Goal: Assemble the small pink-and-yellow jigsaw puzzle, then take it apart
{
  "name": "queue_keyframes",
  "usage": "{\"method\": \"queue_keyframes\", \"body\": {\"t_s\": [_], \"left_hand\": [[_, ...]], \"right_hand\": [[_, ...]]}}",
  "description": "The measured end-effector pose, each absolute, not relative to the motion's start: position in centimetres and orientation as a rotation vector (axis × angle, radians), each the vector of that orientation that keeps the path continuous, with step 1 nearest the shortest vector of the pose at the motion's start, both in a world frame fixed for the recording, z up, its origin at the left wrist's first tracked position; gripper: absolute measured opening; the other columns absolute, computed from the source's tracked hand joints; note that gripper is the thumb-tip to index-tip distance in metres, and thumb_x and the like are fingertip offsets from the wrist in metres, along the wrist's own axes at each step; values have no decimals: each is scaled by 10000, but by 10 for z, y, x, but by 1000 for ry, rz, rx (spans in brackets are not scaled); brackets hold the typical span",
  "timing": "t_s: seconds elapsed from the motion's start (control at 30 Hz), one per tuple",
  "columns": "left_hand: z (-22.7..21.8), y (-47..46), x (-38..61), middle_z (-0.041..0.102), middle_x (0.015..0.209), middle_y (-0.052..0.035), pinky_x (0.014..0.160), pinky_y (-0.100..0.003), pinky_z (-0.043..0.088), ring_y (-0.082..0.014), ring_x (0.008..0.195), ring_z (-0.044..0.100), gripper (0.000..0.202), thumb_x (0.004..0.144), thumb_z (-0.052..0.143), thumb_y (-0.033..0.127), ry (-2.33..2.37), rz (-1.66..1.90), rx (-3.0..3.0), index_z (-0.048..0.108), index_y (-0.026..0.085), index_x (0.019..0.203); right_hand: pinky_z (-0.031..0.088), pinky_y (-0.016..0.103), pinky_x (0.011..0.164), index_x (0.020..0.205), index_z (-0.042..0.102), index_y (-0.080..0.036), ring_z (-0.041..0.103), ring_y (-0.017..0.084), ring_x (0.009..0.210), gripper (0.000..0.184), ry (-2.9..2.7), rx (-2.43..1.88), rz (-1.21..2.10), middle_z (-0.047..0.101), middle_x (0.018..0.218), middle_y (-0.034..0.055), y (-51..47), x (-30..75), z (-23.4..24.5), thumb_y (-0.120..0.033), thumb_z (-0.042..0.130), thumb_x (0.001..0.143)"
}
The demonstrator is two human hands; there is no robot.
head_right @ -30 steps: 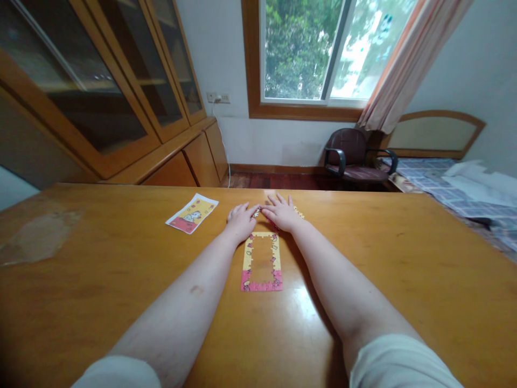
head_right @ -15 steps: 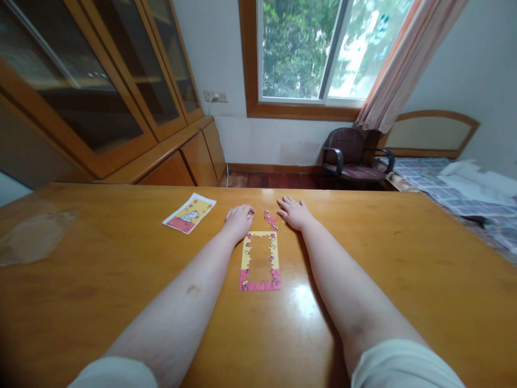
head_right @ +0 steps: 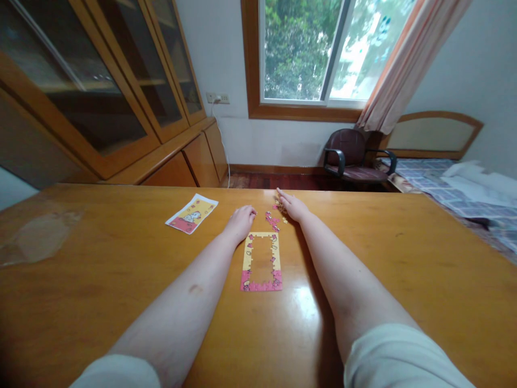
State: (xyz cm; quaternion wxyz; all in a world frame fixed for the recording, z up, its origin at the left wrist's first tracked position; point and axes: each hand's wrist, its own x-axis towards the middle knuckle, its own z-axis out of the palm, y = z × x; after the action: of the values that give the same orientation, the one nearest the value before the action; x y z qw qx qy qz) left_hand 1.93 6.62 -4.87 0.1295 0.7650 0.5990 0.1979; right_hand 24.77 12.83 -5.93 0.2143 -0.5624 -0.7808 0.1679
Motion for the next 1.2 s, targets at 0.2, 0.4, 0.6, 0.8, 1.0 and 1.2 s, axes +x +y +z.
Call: {"method": "queue_keyframes", "body": {"t_s": [0.2,0.4,0.6,0.8,1.0,1.2], "left_hand": [[-48,65,18,652,1116,-69,949,-357,425,-219,1055,567,178,899,476,201,1756,592,2212,625,203,996],[-47,64,18,647,1139,-62,963,-363,422,-224,1078,558,180,891,493,217,1769,585,2204,621,211,1017],[-46,64,18,656,1116,-65,970,-356,421,-218,1076,567,160,873,523,206,1748,579,2199,628,212,993],[-51,68,18,669,1082,-50,943,-342,442,-212,1037,582,168,854,534,159,1707,599,2194,639,223,968],[-58,71,18,650,1184,-62,994,-334,421,-202,1113,570,302,859,520,123,1618,636,2225,608,218,1131],[-52,68,17,619,1254,-72,1051,-326,377,-204,1197,527,348,882,454,130,1627,717,2282,601,201,1190]], "right_hand": [[304,476,1124,1281,602,-250,439,248,1319,486,-2125,-1328,449,502,1410,81,116,259,-67,-476,317,959],[220,588,1118,1010,749,-283,381,310,1342,432,-2267,-1312,361,551,1364,56,99,258,-63,-467,363,948],[154,548,1151,1383,490,-209,290,282,1405,518,-2222,-1596,248,340,1516,117,93,256,-59,-466,393,944],[206,540,1135,1459,356,-251,233,248,1432,503,-2441,-1731,219,278,1546,68,98,248,-55,-393,310,979],[228,499,1140,1413,429,-252,311,227,1401,458,-2419,-1683,261,373,1504,58,113,249,-52,-346,296,985],[298,461,1109,1260,605,-218,442,238,1301,430,-2315,-1557,98,487,1423,82,104,251,-50,-381,327,975]]}}
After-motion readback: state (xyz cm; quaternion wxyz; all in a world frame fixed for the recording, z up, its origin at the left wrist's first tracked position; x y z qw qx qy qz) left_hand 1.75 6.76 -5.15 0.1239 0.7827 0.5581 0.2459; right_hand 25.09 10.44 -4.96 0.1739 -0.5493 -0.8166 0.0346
